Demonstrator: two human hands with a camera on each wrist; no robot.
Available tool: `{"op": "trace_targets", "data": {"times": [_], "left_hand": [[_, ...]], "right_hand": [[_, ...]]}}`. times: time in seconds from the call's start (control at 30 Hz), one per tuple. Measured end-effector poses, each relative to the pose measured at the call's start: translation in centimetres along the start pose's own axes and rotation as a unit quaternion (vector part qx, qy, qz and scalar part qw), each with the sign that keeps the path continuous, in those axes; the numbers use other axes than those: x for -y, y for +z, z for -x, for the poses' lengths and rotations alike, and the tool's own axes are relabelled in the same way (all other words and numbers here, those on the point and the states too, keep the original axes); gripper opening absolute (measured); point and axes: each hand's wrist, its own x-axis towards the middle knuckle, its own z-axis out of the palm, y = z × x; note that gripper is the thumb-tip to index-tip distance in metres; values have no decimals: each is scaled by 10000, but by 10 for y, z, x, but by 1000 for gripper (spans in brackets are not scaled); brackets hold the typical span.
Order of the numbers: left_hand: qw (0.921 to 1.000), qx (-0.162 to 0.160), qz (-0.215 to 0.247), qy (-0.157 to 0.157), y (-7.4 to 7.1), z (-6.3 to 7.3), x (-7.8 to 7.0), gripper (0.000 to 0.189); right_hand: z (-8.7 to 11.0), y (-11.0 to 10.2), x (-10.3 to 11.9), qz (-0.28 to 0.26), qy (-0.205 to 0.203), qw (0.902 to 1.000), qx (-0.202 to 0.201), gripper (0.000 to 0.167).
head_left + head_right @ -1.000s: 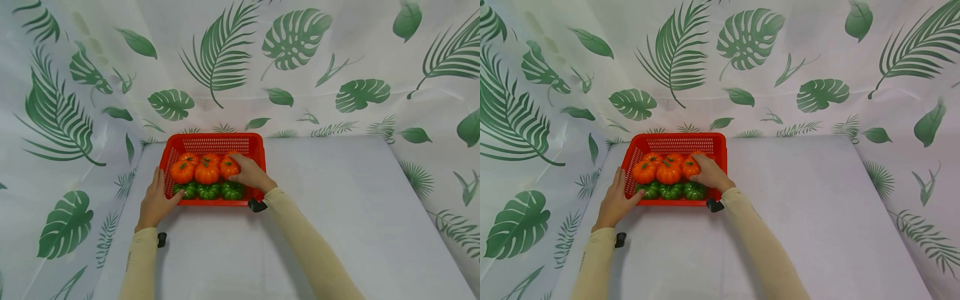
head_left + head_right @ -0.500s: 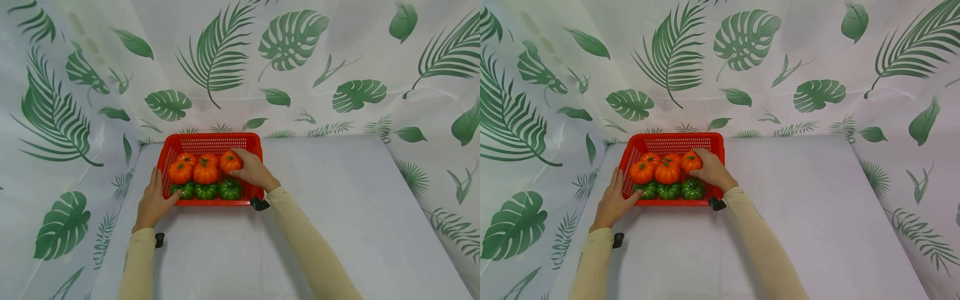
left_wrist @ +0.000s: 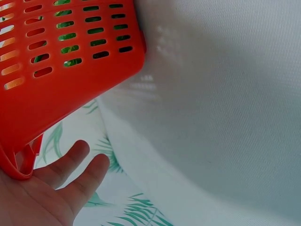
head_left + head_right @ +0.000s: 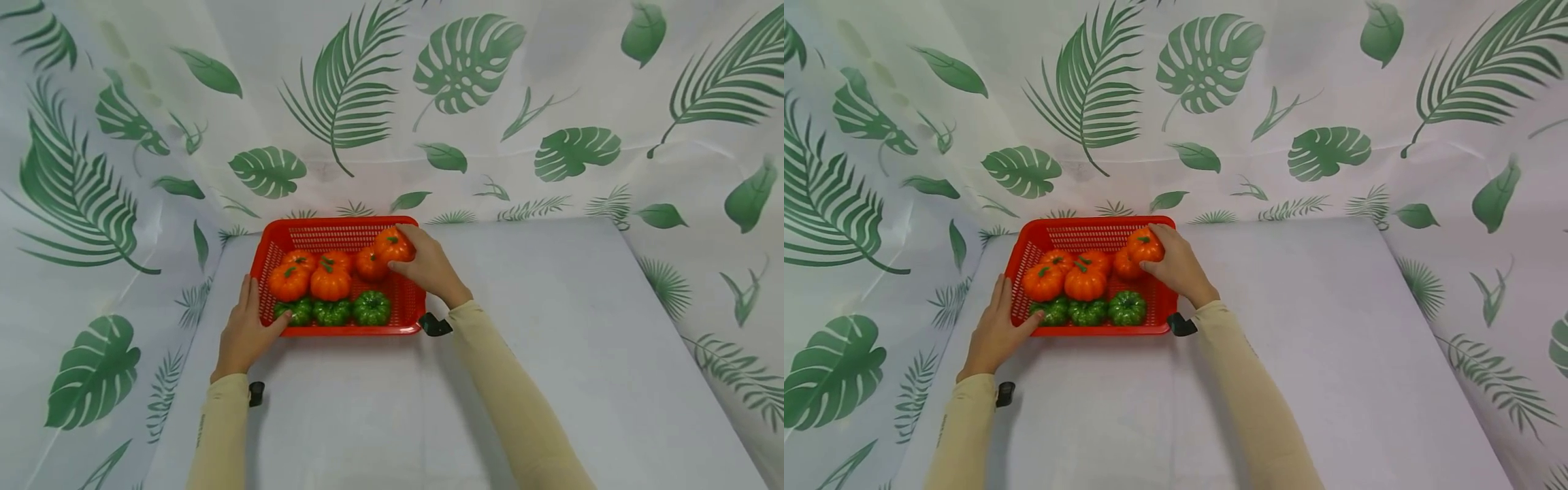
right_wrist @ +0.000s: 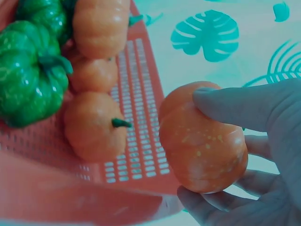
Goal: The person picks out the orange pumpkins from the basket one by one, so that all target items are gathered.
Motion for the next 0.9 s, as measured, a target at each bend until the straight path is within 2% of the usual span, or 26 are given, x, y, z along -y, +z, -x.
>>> {"op": "trace_targets", "data": {"times": [0.27,0.5,0.73,0.9], "left_hand": [[10000,11,50,-39,0,2,1,110],[10000,-36,81,38,0,2,1,109],[10000,-30,49,37,0,2,1,109],[10000,-31,67,54,0,2,-1,108]], "right_hand": [[5,-16,-10,4,-55,9987,-516,75],[9,-24,-27,-42,94,9951,-983,74],[15,-25,-47,-170,193,9878,-1538,73],[19,-28,-59,-194,433,9815,-1853,71]]}}
